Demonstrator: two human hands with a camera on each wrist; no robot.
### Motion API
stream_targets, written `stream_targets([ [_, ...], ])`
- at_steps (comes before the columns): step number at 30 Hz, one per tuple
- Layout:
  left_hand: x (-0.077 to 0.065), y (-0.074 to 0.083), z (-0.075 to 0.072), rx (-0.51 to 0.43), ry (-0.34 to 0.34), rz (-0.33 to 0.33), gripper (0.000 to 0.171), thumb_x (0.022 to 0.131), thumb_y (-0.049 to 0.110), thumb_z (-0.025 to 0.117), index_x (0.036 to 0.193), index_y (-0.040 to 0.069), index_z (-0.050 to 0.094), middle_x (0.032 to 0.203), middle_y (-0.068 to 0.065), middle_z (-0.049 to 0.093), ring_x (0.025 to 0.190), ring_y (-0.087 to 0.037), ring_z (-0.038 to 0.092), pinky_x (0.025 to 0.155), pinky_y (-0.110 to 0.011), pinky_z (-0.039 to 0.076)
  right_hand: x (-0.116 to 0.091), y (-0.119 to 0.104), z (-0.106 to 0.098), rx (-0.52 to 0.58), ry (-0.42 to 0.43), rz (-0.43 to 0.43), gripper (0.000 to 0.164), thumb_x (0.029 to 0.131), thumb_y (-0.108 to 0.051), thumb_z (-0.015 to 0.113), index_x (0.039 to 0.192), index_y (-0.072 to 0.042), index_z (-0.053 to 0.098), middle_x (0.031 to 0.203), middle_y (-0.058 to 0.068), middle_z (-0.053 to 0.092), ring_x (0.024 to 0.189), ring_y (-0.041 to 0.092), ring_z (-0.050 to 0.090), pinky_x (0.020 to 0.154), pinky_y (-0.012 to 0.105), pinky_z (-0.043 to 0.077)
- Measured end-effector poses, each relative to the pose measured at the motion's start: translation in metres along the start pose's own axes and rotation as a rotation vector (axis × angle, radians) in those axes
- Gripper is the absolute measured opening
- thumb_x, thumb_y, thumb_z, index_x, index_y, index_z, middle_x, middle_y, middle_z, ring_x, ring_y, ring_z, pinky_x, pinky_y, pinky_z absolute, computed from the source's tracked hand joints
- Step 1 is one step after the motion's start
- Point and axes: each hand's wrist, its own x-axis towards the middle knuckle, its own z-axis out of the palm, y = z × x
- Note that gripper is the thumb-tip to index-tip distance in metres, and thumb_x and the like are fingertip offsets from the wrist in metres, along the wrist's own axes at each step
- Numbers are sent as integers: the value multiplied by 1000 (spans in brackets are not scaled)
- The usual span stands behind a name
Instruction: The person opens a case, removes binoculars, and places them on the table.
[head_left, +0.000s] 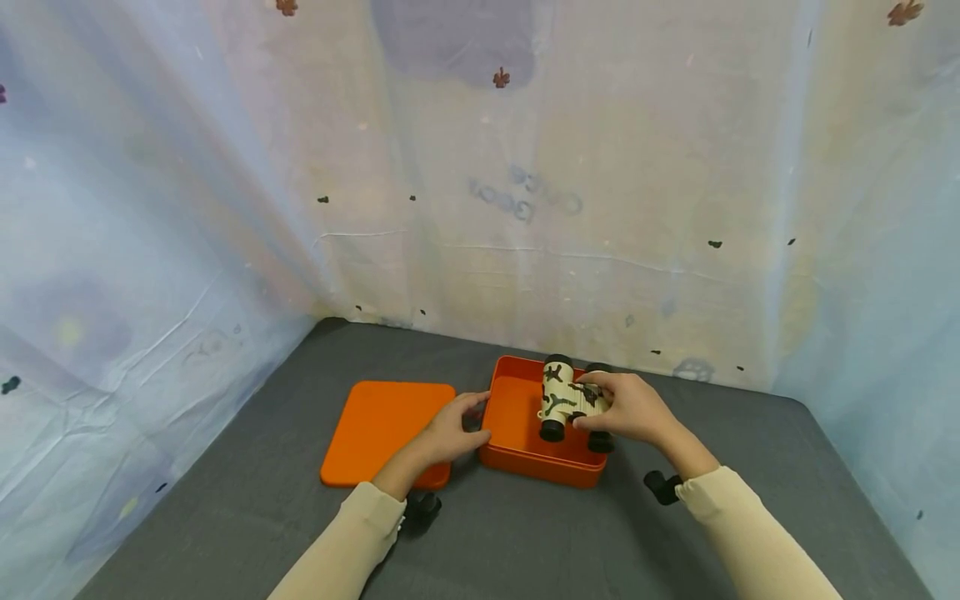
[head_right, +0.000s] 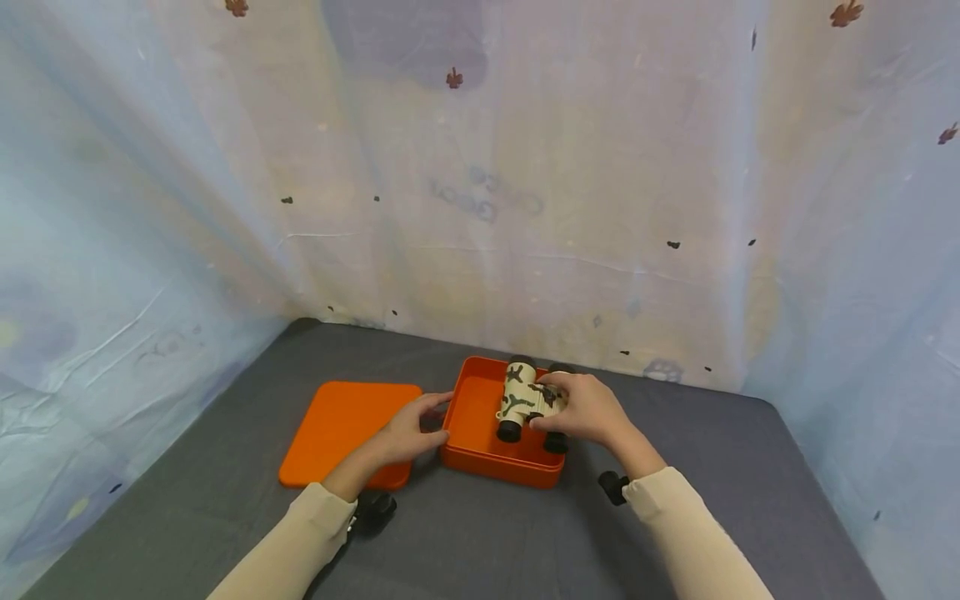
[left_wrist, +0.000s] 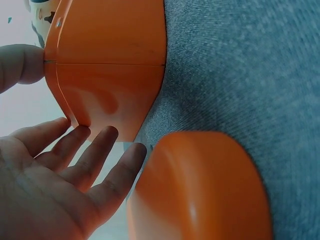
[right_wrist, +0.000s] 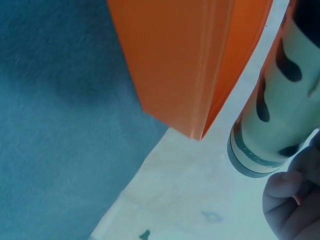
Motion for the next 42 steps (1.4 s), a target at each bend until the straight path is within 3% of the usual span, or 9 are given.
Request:
stream_targets([
  [24, -1, 0, 1, 6, -4, -8, 61, 82, 23, 58, 137, 17, 32, 136, 0, 35, 116, -22, 44, 88, -40, 44, -17, 28, -18, -25, 32, 14, 61, 61, -53, 71, 115, -29, 54, 50, -7, 21, 43, 7, 20, 43, 23, 21],
  [42, 0, -3, 0, 11, -12, -8, 61, 83, 25, 58, 137, 19, 31, 135, 2, 35, 115, -20, 43, 87, -38, 44, -29, 50, -28, -28, -2, 62, 66, 62, -56, 69, 118, -26, 52, 51, -7, 20, 42, 7, 21, 42, 24, 22],
])
